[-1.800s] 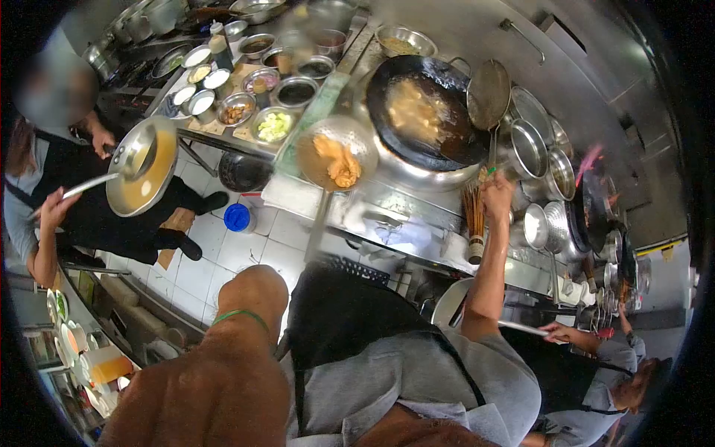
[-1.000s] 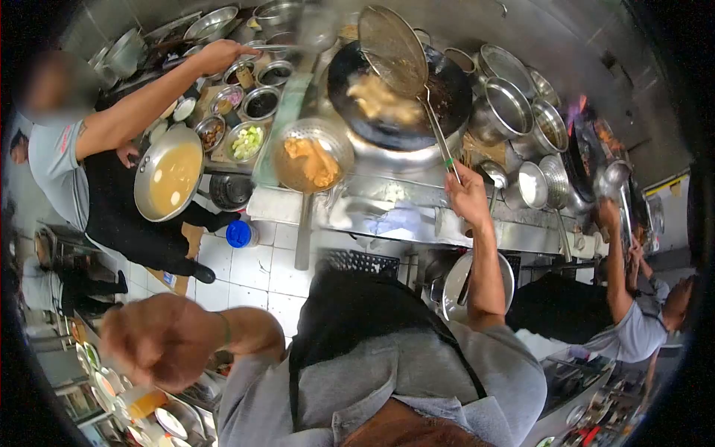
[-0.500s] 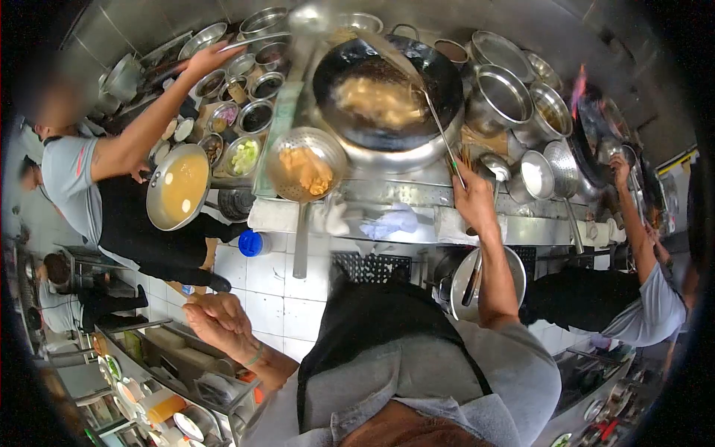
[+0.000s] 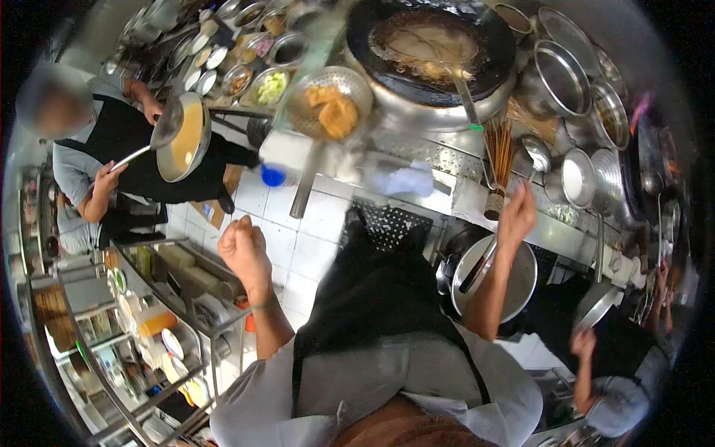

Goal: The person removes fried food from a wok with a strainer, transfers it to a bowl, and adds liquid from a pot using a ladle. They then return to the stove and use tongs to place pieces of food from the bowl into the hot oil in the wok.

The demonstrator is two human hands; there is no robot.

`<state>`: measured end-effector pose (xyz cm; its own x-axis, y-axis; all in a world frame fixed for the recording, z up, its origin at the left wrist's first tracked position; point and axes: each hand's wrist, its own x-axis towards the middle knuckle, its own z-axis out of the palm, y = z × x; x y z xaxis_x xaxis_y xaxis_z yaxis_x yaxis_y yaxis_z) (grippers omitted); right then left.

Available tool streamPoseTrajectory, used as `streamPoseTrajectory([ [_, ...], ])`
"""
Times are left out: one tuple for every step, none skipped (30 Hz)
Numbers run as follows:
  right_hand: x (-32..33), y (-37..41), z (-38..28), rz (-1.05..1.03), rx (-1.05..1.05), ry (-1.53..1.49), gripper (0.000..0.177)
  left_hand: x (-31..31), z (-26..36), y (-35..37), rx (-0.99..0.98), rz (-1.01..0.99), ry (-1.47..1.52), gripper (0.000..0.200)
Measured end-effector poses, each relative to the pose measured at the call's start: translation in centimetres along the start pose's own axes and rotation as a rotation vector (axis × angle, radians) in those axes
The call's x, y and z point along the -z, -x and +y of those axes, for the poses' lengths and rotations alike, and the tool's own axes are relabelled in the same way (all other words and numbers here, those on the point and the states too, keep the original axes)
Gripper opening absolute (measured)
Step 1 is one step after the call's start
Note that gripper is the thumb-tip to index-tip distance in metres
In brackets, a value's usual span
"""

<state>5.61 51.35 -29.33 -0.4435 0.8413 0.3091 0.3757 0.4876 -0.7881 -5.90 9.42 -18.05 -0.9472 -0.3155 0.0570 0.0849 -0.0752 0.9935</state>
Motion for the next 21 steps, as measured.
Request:
streamPoseTrajectory([
  [1.3,1.9,1.0,0.03,-0.027,0.087,0.035,1.0,-1.2,-0.5,-0.015,-0.002,-0.118,0.039],
  [2.3,4.0,2.5,0.065,-0.05,0.175,0.037,1.5,-2.0,-1.1,-0.006,-0.012,-0.295,0.036],
  [3.1,6.3,4.0,0.018,-0.062,0.272,0.041,2.0,-3.0,-1.9,0.007,-0.025,-0.469,0.034],
  [3.5,8.8,5.8,-0.025,-0.077,0.371,0.045,2.8,-5.3,-3.2,-0.015,-0.078,-0.587,0.032],
  [3.6,11.3,8.2,-0.056,-0.071,0.454,0.048,3.6,-8.3,-4.5,-0.035,-0.138,-0.704,0.033],
  [3.1,13.6,10.6,-0.083,-0.068,0.538,0.051,4.2,-11.6,-5.4,0.001,-0.234,-0.777,0.033],
  [2.2,15.5,13.4,-0.112,-0.138,0.435,0.05,4.6,-14.0,-6.2,0.031,-0.337,-0.846,0.036],
  [1.0,16.9,16.1,-0.135,-0.211,0.332,0.049,4.1,-15.3,-6.7,0.213,-0.419,-0.769,0.035],
  [0.5,17.7,17.3,-0.155,-0.281,0.228,0.049,3.2,-16.2,-6.9,0.393,-0.503,-0.687,0.036],
  [0.9,16.4,15.1,-0.204,-0.468,0.142,0.046,2.4,-16.4,-7.2,0.611,-0.553,-0.461,0.035],
  [1.3,14.8,11.8,-0.252,-0.655,0.054,0.044,1.7,-16.3,-7.6,0.831,-0.594,-0.231,0.034],
  [1.2,14.4,14.7,-0.233,-0.533,0.119,0.038,1.4,-16.5,-8.1,1.047,-0.622,0.006,0.034],
  [1.3,13.3,11.7,-0.122,-0.524,0.124,0.029,1.5,-17.8,-8.8,1.127,-0.676,0.161,0.033],
  [2.9,12.4,8.4,-0.163,-0.597,0.032,0.027,1.7,-19.8,-9.7,1.199,-0.723,0.323,0.032],
  [4.1,11.8,4.6,-0.207,-0.669,-0.062,0.024,1.8,-21.1,-10.4,1.269,-0.764,0.488,0.031],
  [4.3,12.3,3.6,-0.16,-0.61,-0.06,0.022,0.9,-20.1,-10.5,1.285,-0.727,0.453,0.028],
  [4.7,13.0,2.9,-0.117,-0.55,-0.058,0.021,0.5,-20.2,-10.9,1.272,-0.765,0.435,0.025],
  [5.1,13.8,2.4,-0.082,-0.491,-0.052,0.019,0.3,-20.6,-11.5,1.262,-0.796,0.416,0.022],
  [5.2,14.6,1.4,-0.062,-0.354,-0.177,0.018,0.2,-20.7,-11.7,1.258,-0.823,0.392,0.02],
  [6.0,15.6,0.2,-0.128,-0.407,-0.229,0.017,-0.4,-20.9,-11.5,1.219,-0.795,0.282,0.013],
  [6.5,16.4,-3.6,-0.186,-0.461,-0.288,0.016,-0.1,-20.9,-11.1,1.209,-0.797,0.304,0.012],
])
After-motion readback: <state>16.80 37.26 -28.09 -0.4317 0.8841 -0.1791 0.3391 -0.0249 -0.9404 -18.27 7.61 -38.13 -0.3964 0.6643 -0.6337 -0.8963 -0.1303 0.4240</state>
